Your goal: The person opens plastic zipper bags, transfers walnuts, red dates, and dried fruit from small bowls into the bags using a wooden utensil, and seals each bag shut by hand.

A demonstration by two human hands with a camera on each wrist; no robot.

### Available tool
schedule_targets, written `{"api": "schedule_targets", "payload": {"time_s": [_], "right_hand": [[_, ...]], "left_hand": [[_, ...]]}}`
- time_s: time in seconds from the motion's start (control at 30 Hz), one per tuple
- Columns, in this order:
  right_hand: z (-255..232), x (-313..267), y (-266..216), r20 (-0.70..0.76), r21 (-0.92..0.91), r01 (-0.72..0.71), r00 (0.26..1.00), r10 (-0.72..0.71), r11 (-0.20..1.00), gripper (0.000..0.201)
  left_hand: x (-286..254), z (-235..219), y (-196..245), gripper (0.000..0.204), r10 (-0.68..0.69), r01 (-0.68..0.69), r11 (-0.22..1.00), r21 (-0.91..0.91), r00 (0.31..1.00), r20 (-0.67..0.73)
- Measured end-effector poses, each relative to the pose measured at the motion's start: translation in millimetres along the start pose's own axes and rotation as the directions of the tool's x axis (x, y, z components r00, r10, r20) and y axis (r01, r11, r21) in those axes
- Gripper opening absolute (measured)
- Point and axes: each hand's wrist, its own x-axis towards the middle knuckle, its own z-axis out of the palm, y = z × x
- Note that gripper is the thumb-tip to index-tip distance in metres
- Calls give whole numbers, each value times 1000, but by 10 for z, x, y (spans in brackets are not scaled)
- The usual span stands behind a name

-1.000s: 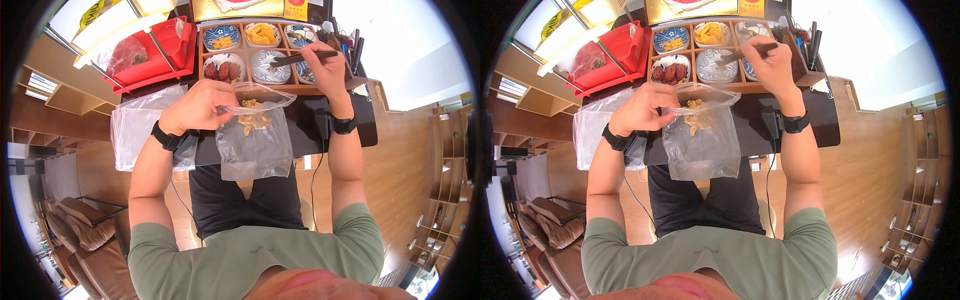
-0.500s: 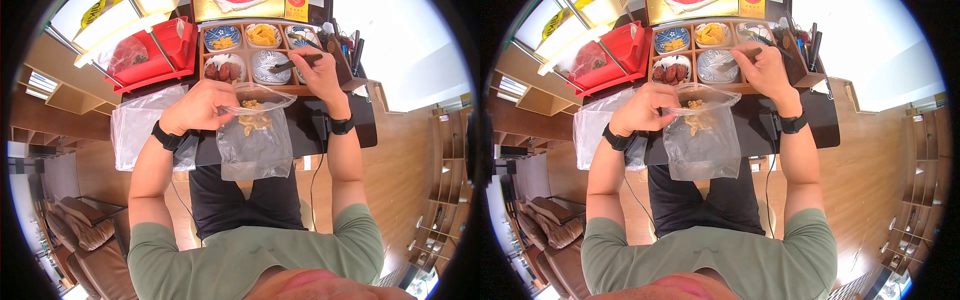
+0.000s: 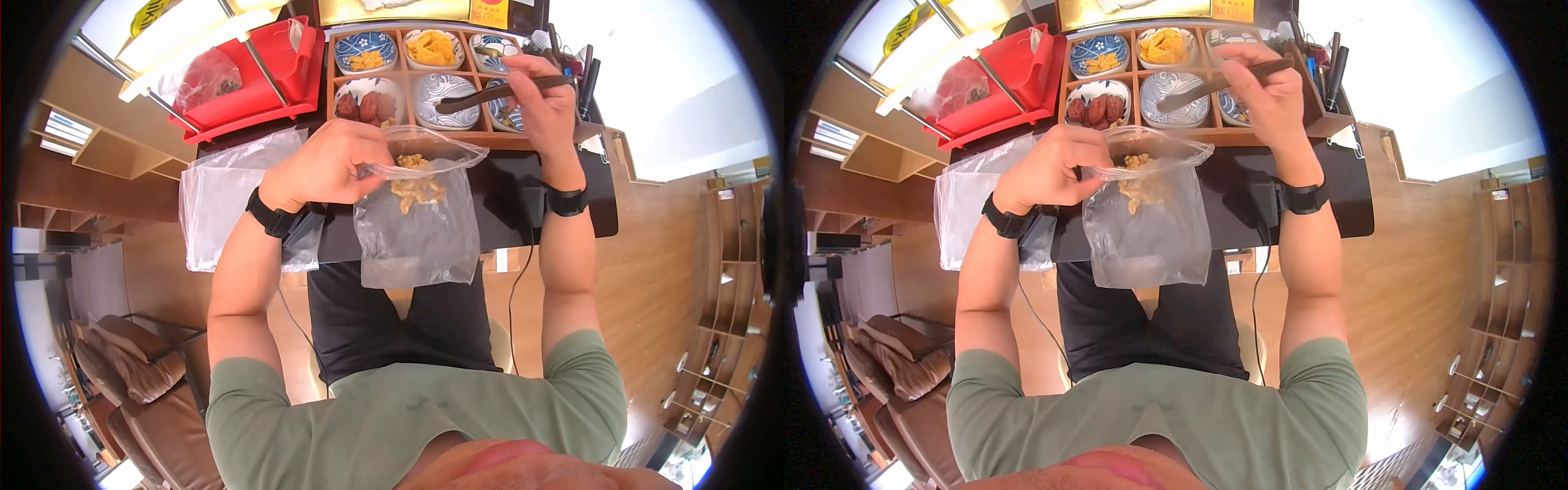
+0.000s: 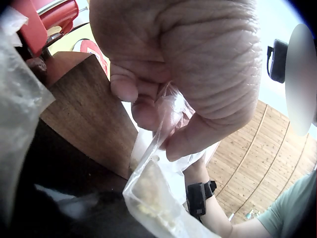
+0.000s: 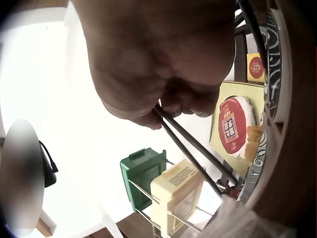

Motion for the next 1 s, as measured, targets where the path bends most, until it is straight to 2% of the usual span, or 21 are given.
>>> {"api": "schedule_targets", "payload": {"time_s": [0.03, 0.07, 0.13, 0.2, 0.27, 0.33, 0.43, 0.5, 0.63, 0.73, 0.8, 1.0], "right_hand": [[7, 7, 5, 56, 221, 4, 998, -17, 975, 22], [14, -8, 14, 62, 226, -1, 998, -13, 974, 22], [42, -44, 6, 180, 409, -101, 983, 28, 907, 21], [110, -75, -37, 238, 414, -116, 971, 16, 903, 19], [148, -106, -48, 268, 146, -162, 956, 119, 976, 17], [176, -96, 2, 260, 190, -139, 962, 87, 972, 16], [110, -66, 27, 249, 126, -129, 964, 95, 984, 17], [91, -52, 33, 231, 249, -158, 968, 100, 955, 18], [98, -47, 21, 205, 276, -162, 973, 107, 947, 18], [76, -32, 38, 170, 379, -151, 981, 92, 913, 17], [37, -8, 73, 94, 502, -152, 988, 121, 852, 17], [17, 15, 73, 6, 568, -114, 991, 134, 815, 18]], "left_hand": [[-3, 1, -2, 12, 4, -4, 1000, 4, 1000, -5], [-11, 3, -2, 12, -4, 4, 1000, 4, 1000, -8], [-16, -5, -7, 14, -13, 14, 1000, -4, 1000, 17], [-16, -11, -14, 14, -18, 18, 1000, 5, 1000, 19], [-24, -15, -9, 13, -21, 20, 1000, 14, 1000, 23], [-31, -20, -2, 13, -56, 56, 998, 13, 998, 37], [-25, -19, 3, 13, -41, 40, 999, 7, 999, 27], [-23, -15, 1, 13, -43, 43, 999, 6, 999, 29], [-10, -24, 12, 14, -30, 30, 1000, 6, 999, 31], [-6, -4, -4, 11, -6, 6, 1000, 2, 1000, 5], [-7, 1, -5, 11, -9, 9, 1000, 1, 1000, 6], [-10, -1, -2, 12, -27, 27, 1000, -8, 1000, 11]]}}
